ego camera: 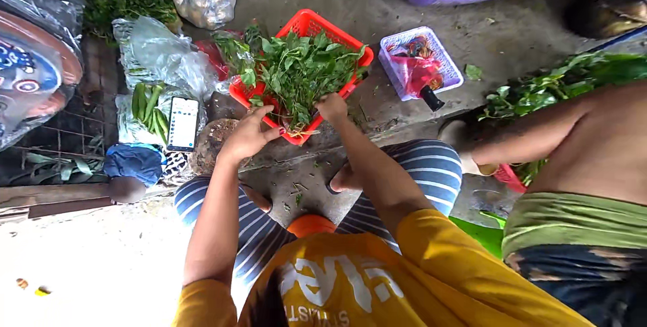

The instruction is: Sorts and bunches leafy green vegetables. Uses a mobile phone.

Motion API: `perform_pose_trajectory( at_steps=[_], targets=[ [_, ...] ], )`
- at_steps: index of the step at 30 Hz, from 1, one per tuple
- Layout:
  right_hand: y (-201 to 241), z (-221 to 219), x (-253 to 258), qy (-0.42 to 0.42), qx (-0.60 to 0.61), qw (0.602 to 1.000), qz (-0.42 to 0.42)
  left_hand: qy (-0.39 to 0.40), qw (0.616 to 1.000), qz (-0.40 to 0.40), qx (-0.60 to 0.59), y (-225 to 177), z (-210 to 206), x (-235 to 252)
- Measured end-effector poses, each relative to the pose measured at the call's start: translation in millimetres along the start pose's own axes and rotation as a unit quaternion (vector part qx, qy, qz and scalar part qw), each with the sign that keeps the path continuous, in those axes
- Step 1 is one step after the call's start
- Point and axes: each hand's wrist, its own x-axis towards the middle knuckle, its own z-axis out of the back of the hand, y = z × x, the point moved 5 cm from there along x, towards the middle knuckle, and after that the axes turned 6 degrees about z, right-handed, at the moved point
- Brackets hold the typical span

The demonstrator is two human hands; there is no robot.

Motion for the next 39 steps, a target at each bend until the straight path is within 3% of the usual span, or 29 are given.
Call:
perform_pose_trajectory(
  at_steps=[2, 7, 11, 12, 14, 16, 18, 20, 21, 26, 30, 36, 39],
  targets=[
    [-2, 9, -8, -0.018, 0.057, 0.998, -0.007, 0.013, 1.0, 0.002, 0.006, -2, -4, -2],
    [2, 57, -40, -0.04, 0.019, 0.999, -0.015, 0.011, 0.999, -0.01, 0.045, -5, 0, 2],
    [0, 81, -55, -0.056, 0.199, 0.978, 0.004, 0.009, 0.996, -0.011, 0.083, -12, -1, 4],
    [-1, 82, -55, -0.053, 0.289, 0.956, 0.012, 0.011, 0.996, -0.013, 0.088, -13, -2, 6],
    [4, 82, -62, -0.017, 0.492, 0.869, 0.036, 0.012, 0.996, -0.02, 0.082, -15, -4, 10],
    [20, 83, -79, 0.002, 0.574, 0.812, 0.103, 0.007, 0.999, -0.037, 0.034, -20, -3, 13],
    [41, 78, -107, -0.031, 0.498, 0.848, 0.177, 0.006, 0.995, -0.056, -0.079, -27, -2, 11],
    [62, 67, -140, -0.074, 0.325, 0.91, 0.248, 0.019, 0.975, -0.073, -0.209, -33, -3, 6],
    [71, 60, -154, -0.094, 0.255, 0.921, 0.28, 0.028, 0.961, -0.08, -0.265, -36, -4, 4],
    [92, 30, -185, -0.193, 0.13, 0.88, 0.414, 0.029, 0.904, -0.08, -0.419, -37, -5, -7],
    [97, 29, -185, -0.223, 0.066, 0.856, 0.462, 0.016, 0.878, -0.114, -0.464, -31, -1, -15],
    [113, 39, -194, -0.262, -0.046, 0.854, 0.448, -0.03, 0.886, -0.141, -0.441, -32, -1, -24],
    [114, 40, -202, -0.269, -0.037, 0.871, 0.41, -0.02, 0.863, -0.165, -0.477, -33, -5, -25]
  ],
)
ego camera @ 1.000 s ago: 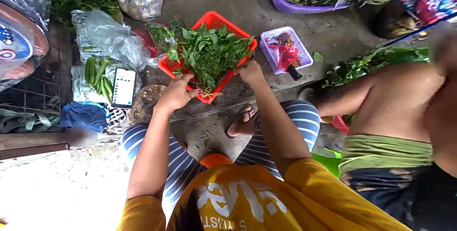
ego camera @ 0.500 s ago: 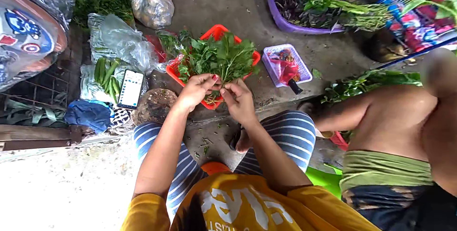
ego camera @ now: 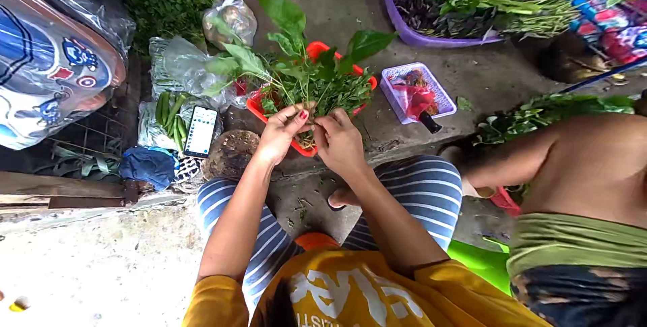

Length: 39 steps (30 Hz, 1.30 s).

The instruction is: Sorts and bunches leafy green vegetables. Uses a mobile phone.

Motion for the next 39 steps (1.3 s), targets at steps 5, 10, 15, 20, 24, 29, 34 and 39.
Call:
perform_pose_trajectory(
  at_steps=[5, 10, 15, 20, 24, 29, 34, 39],
  targets=[
    [7, 9, 4, -0.008, -0.005, 0.998, -0.06, -0.015, 0.999, -0.03, 0.002, -4, -9, -6],
    [12, 2, 0, -0.027, -0.019, 0.998, -0.047, -0.112, 0.994, -0.01, -0.008, 1, -12, -8],
    [5, 3, 1, 0.03, 0.089, 0.994, -0.063, -0.104, 0.993, 0.018, -0.047, 7, 0, -2],
    [-22, 10, 0, 0.051, 0.222, 0.966, -0.12, -0.06, 0.988, 0.051, -0.135, 11, 4, -1],
    [-43, 12, 6, 0.025, 0.244, 0.964, -0.099, 0.004, 0.963, 0.092, -0.252, 13, 0, -3],
    [-37, 15, 26, 0.044, 0.301, 0.952, 0.016, 0.05, 0.95, 0.123, -0.284, 18, -7, 0],
    [-44, 8, 37, 0.01, 0.314, 0.948, 0.042, 0.061, 0.951, 0.131, -0.274, 22, -7, 7],
    [-56, 2, 40, 0.036, 0.341, 0.939, 0.024, 0.056, 0.958, 0.12, -0.255, 20, -7, 12]
  ],
)
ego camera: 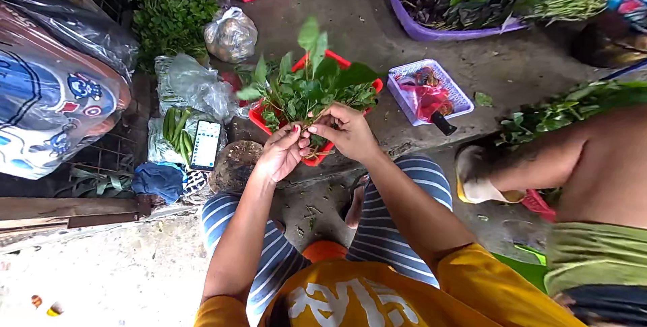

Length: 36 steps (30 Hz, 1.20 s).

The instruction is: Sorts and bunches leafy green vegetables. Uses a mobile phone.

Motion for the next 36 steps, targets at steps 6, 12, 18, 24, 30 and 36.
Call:
perform_pose_trajectory(
  at_steps=[6, 12, 18, 24, 30, 36],
  targets=[
    [-18, 20, -16, -0.035, 0.021, 0.987, -0.156, -0.042, 0.998, -0.024, 0.043, 8, 0, 14],
    [-6, 39, -19, -0.058, 0.011, 0.992, -0.108, -0.033, 0.996, -0.06, 0.055, 10, -9, 32],
    [-17, 31, -21, -0.099, 0.107, 0.987, -0.067, 0.008, 0.997, -0.037, 0.072, 15, -11, 57],
    [-15, 41, -28, -0.117, 0.11, 0.974, -0.16, -0.108, 0.976, -0.113, 0.15, 20, -39, 49],
    [-45, 36, -32, -0.118, 0.097, 0.964, -0.22, -0.149, 0.962, -0.108, 0.204, 19, -17, 47],
    [-46, 20, -30, -0.124, 0.143, 0.945, -0.268, -0.149, 0.963, -0.109, 0.198, 18, -15, 42]
  ],
)
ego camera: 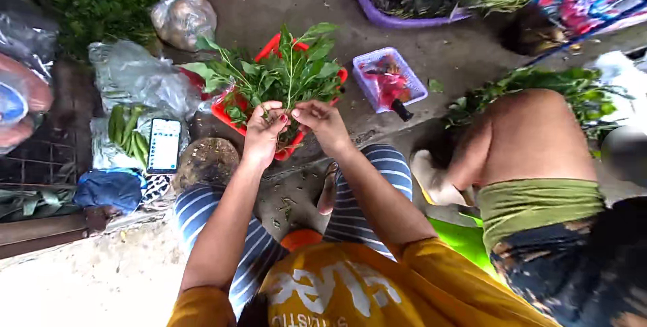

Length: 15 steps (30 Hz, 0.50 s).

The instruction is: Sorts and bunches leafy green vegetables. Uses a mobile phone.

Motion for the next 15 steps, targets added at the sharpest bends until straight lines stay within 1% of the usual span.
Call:
perform_pose_trajectory(
  at_steps=[2, 4, 6, 9, 12, 15],
  targets=[
    [0, -4, 0, -0.017, 0.019, 1.0, 0.014, -0.001, 1.0, 0.012, 0.001, 2, -1, -2],
    [-1, -7, 0, -0.034, 0.034, 0.998, 0.047, -0.006, 1.0, 0.027, -0.002, 4, -2, -2],
    [-2, -8, 1, -0.039, 0.036, 0.996, 0.071, -0.016, 0.998, 0.05, -0.027, 6, -2, -1],
    [-1, -11, -2, -0.019, 0.02, 0.998, 0.065, -0.037, 0.989, 0.099, -0.107, 6, -1, -1],
    [0, -15, -6, 0.005, 0.01, 0.998, 0.057, -0.056, 0.977, 0.124, -0.163, 4, 1, -1],
    [-1, -15, -7, 0.008, -0.013, 0.995, 0.095, -0.069, 0.967, 0.142, -0.199, 8, 1, 0]
  ],
)
